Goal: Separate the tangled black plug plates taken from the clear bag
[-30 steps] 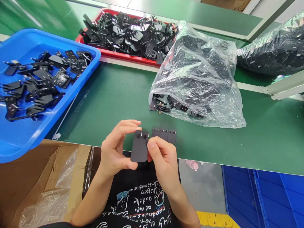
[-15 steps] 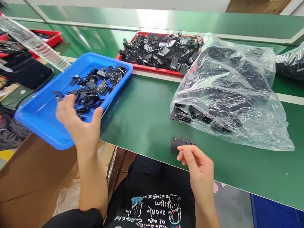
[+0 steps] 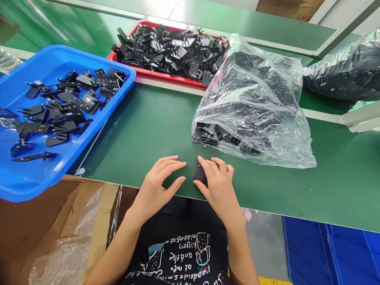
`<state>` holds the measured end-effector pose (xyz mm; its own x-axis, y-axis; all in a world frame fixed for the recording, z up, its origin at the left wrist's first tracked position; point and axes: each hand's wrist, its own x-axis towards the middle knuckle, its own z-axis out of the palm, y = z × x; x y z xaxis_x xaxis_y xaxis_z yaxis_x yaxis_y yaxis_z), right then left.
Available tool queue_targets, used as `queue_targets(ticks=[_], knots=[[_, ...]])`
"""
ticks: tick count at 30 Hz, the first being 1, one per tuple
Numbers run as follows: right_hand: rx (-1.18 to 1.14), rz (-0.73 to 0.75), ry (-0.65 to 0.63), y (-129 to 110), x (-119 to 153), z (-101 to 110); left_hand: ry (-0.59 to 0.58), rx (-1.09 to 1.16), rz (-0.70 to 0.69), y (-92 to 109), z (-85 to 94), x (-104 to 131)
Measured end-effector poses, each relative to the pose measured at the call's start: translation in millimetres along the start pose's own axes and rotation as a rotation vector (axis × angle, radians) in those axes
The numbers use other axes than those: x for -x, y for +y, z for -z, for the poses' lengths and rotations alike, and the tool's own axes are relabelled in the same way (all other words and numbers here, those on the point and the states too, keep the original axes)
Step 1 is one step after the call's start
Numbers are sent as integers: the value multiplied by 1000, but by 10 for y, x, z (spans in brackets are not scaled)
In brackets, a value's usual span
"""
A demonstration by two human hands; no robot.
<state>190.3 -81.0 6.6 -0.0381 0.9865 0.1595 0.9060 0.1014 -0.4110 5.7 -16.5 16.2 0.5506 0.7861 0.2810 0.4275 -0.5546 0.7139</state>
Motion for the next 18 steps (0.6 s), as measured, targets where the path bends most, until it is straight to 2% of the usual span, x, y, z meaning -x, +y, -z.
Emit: queue_targets(ticks=[5,9,14,18], knots=[[-225,42,73,-56,-24,120,-204,39,-18,0,72,-13],[-418,87,162,-120,-25,236,-225,227,-1,57,93,-56],[-446,166,275,-218,-18,314,-185,699,52,99,56,-81],[-390,213,330,-275,-14,343,-186,1103,169,153,-20,-54]])
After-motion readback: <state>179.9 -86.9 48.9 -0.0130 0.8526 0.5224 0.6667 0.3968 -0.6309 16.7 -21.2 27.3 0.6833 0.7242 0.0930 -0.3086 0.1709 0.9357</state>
